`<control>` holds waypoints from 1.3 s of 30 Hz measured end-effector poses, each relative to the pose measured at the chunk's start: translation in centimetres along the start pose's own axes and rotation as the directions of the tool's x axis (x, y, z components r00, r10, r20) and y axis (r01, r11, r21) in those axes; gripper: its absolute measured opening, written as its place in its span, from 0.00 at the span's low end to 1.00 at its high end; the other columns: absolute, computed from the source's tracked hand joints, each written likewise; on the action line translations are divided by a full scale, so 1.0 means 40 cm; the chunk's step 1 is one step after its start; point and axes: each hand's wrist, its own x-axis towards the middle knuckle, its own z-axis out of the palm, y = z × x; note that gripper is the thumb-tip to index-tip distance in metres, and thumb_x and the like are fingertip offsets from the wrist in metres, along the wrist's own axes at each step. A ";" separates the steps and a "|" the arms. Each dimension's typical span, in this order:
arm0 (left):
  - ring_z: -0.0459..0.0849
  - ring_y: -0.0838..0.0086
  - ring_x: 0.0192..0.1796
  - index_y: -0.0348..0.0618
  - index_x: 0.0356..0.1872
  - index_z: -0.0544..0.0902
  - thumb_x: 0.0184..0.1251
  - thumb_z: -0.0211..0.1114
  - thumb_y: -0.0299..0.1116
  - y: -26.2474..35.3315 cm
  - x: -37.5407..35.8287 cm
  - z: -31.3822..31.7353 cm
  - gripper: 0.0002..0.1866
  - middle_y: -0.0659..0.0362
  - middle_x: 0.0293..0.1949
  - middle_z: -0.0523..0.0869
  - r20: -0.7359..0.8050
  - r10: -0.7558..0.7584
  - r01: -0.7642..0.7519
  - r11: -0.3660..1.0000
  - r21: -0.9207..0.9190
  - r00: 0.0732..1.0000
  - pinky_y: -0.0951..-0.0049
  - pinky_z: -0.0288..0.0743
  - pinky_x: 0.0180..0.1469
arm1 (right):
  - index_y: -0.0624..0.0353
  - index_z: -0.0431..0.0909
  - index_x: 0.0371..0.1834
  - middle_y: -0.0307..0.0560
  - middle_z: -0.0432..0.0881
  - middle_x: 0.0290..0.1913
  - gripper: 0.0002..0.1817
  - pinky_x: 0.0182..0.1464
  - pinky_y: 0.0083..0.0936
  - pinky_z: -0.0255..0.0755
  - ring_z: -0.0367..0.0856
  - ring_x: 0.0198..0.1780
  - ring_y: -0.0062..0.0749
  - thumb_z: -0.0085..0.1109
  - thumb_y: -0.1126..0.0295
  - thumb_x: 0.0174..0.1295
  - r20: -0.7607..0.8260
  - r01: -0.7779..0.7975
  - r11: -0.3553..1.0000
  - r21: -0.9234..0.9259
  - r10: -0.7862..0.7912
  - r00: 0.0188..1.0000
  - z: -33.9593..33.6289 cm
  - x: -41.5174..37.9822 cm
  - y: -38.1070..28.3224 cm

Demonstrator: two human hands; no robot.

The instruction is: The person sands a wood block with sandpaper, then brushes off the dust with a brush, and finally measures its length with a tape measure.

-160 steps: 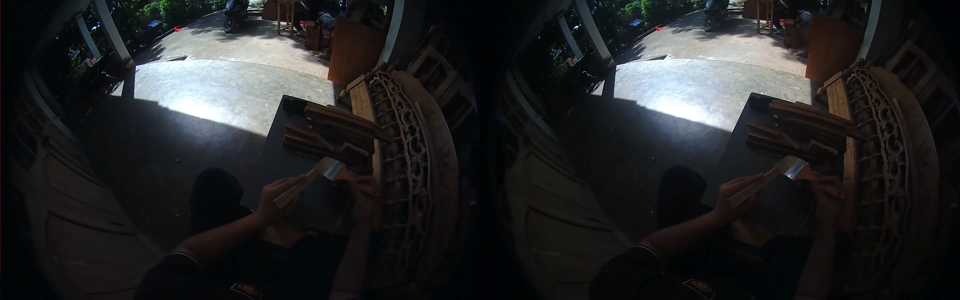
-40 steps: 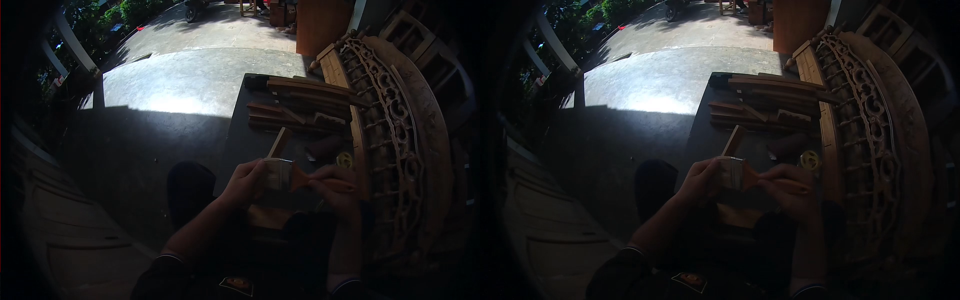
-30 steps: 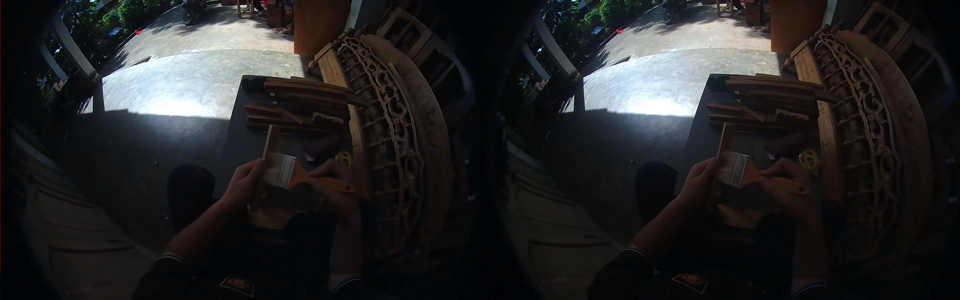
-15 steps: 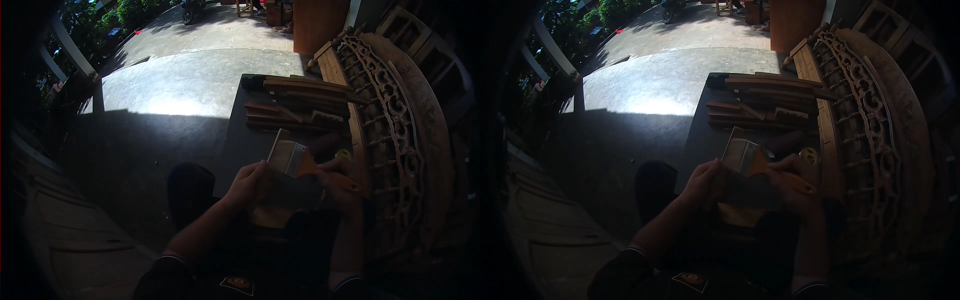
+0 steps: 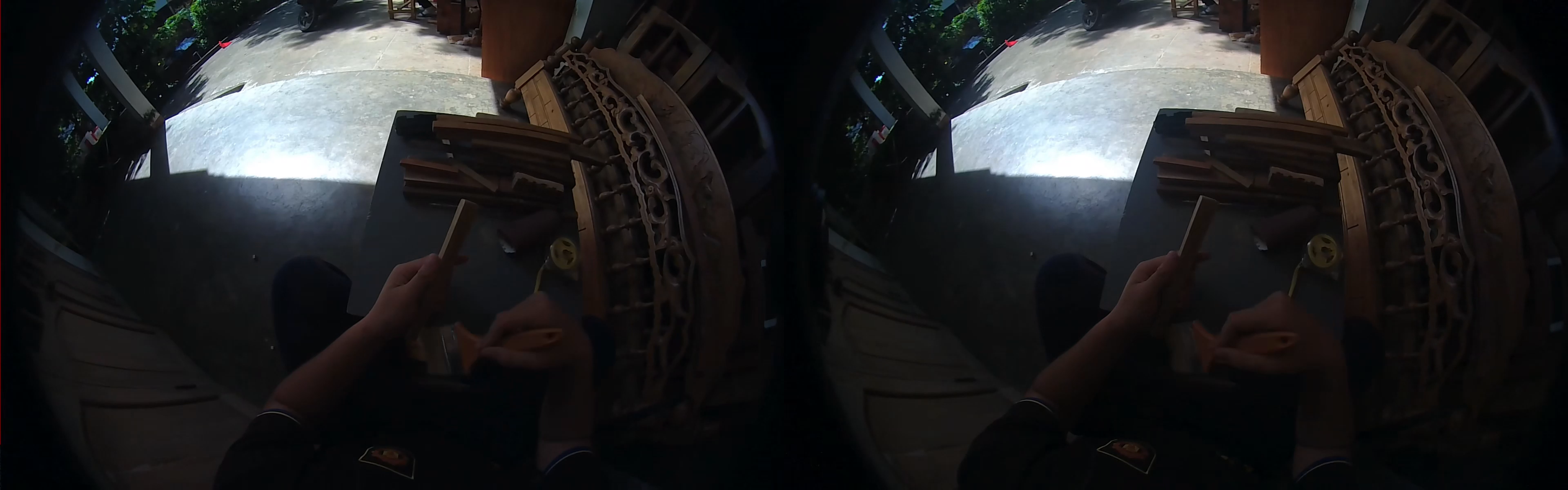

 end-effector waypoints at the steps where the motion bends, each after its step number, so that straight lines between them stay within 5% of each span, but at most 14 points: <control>1: 0.84 0.81 0.41 0.33 0.70 0.77 0.91 0.45 0.50 -0.002 0.004 -0.008 0.29 0.61 0.43 0.84 0.016 0.028 -0.029 0.999 0.038 0.999 0.77 0.82 0.45 | 0.59 0.88 0.36 0.42 0.91 0.32 0.06 0.34 0.21 0.79 0.89 0.32 0.23 0.76 0.70 0.62 -0.145 -0.013 1.000 0.026 0.016 0.989 0.008 0.002 0.002; 7: 0.84 0.80 0.42 0.35 0.70 0.76 0.91 0.44 0.50 0.017 0.002 -0.017 0.29 0.60 0.44 0.84 0.023 -0.021 0.021 0.999 -0.030 1.000 0.75 0.82 0.47 | 0.59 0.88 0.45 0.44 0.92 0.36 0.06 0.36 0.21 0.81 0.91 0.35 0.23 0.72 0.71 0.68 -0.810 0.057 0.998 -0.021 -0.051 0.585 0.043 0.026 0.056; 11: 0.86 0.78 0.44 0.34 0.70 0.76 0.91 0.44 0.52 0.003 0.005 -0.022 0.29 0.59 0.45 0.84 0.056 -0.001 0.006 0.995 -0.100 0.998 0.74 0.83 0.48 | 0.58 0.89 0.44 0.44 0.92 0.37 0.06 0.36 0.22 0.82 0.92 0.38 0.25 0.74 0.73 0.66 -0.025 0.109 0.993 -0.035 -0.110 0.994 0.017 0.018 0.010; 16: 0.88 0.74 0.47 0.37 0.66 0.78 0.90 0.45 0.51 -0.017 0.013 -0.046 0.27 0.57 0.48 0.85 0.017 -0.026 0.028 0.996 -0.085 1.000 0.71 0.85 0.49 | 0.59 0.89 0.42 0.46 0.92 0.34 0.07 0.38 0.24 0.81 0.93 0.35 0.28 0.76 0.73 0.62 -0.712 0.021 0.998 -0.066 -0.062 0.700 0.045 0.033 0.035; 19: 0.86 0.76 0.42 0.38 0.63 0.78 0.90 0.47 0.50 0.010 0.007 0.000 0.24 0.60 0.44 0.84 -0.083 -0.032 0.026 0.997 -0.067 0.996 0.72 0.84 0.46 | 0.59 0.90 0.43 0.45 0.93 0.37 0.07 0.40 0.23 0.83 0.92 0.37 0.27 0.74 0.75 0.63 -0.241 0.017 0.998 -0.058 -0.030 0.970 0.015 0.015 -0.007; 22: 0.88 0.75 0.44 0.38 0.65 0.77 0.90 0.48 0.49 -0.015 0.026 -0.046 0.24 0.59 0.47 0.85 0.169 0.078 -0.022 0.952 -0.306 0.982 0.72 0.85 0.47 | 0.59 0.90 0.42 0.46 0.93 0.38 0.06 0.41 0.23 0.83 0.92 0.38 0.28 0.74 0.76 0.63 0.024 0.085 0.996 -0.031 -0.084 0.996 0.022 0.021 0.006; 25: 0.86 0.77 0.41 0.39 0.66 0.77 0.90 0.49 0.48 0.011 0.008 -0.001 0.23 0.61 0.45 0.83 -0.144 -0.007 -0.014 0.989 -0.144 0.990 0.75 0.83 0.44 | 0.60 0.89 0.42 0.47 0.92 0.36 0.07 0.40 0.25 0.82 0.93 0.37 0.30 0.75 0.75 0.62 -0.565 0.070 0.997 0.027 -0.043 0.824 0.034 0.019 0.020; 26: 0.85 0.79 0.41 0.41 0.67 0.77 0.90 0.49 0.49 -0.070 0.044 -0.106 0.23 0.62 0.45 0.83 0.319 0.163 0.022 0.863 -0.504 0.933 0.77 0.83 0.44 | 0.60 0.89 0.41 0.47 0.92 0.35 0.07 0.39 0.25 0.81 0.93 0.37 0.31 0.76 0.74 0.61 -0.685 0.044 0.998 -0.051 -0.067 0.726 0.035 0.024 0.033; 29: 0.78 0.82 0.33 0.42 0.66 0.77 0.90 0.48 0.49 0.016 0.014 0.011 0.22 0.65 0.39 0.79 -0.158 -0.024 0.005 0.992 -0.122 0.987 0.79 0.78 0.36 | 0.60 0.89 0.41 0.47 0.91 0.34 0.06 0.38 0.24 0.80 0.92 0.36 0.30 0.75 0.74 0.61 -0.392 0.027 0.997 -0.077 -0.055 0.919 0.021 0.011 0.001; 30: 0.78 0.83 0.33 0.42 0.66 0.77 0.90 0.48 0.49 0.012 0.016 0.007 0.22 0.65 0.39 0.79 -0.133 -0.007 -0.005 0.996 -0.094 0.991 0.79 0.77 0.35 | 0.60 0.89 0.41 0.46 0.91 0.34 0.06 0.38 0.24 0.80 0.92 0.36 0.29 0.75 0.74 0.62 -0.219 0.041 0.996 -0.075 -0.056 0.974 0.016 0.015 -0.007; 32: 0.77 0.83 0.32 0.43 0.66 0.77 0.90 0.47 0.49 -0.008 0.020 -0.016 0.22 0.65 0.38 0.78 -0.081 0.019 -0.022 0.999 -0.034 0.997 0.80 0.75 0.33 | 0.60 0.89 0.40 0.46 0.91 0.33 0.06 0.37 0.24 0.80 0.92 0.35 0.30 0.75 0.74 0.62 -0.296 0.030 0.999 -0.021 -0.035 0.955 0.017 0.010 -0.003; 35: 0.77 0.83 0.35 0.44 0.66 0.76 0.90 0.47 0.47 -0.030 0.014 -0.059 0.21 0.65 0.39 0.78 0.279 -0.026 0.143 0.902 -0.407 0.960 0.79 0.75 0.38 | 0.61 0.89 0.40 0.44 0.90 0.32 0.04 0.37 0.23 0.79 0.91 0.35 0.26 0.73 0.74 0.64 -0.587 -0.050 0.990 0.133 0.119 0.801 0.028 0.005 -0.004; 37: 0.78 0.83 0.35 0.45 0.64 0.75 0.90 0.48 0.47 0.001 0.010 -0.021 0.19 0.65 0.39 0.79 0.131 -0.060 0.084 0.979 -0.185 0.990 0.78 0.75 0.36 | 0.61 0.88 0.39 0.43 0.90 0.32 0.04 0.37 0.22 0.79 0.90 0.35 0.23 0.72 0.74 0.65 -0.721 0.023 0.987 0.160 0.100 0.686 0.035 0.015 0.013; 39: 0.76 0.84 0.31 0.46 0.62 0.75 0.90 0.47 0.48 0.001 0.018 0.000 0.19 0.65 0.38 0.79 -0.085 -0.029 0.034 0.997 0.067 0.996 0.79 0.73 0.31 | 0.61 0.87 0.41 0.43 0.90 0.33 0.04 0.38 0.21 0.79 0.90 0.37 0.22 0.71 0.74 0.66 -0.347 0.021 0.998 0.062 0.002 0.938 0.007 0.005 -0.001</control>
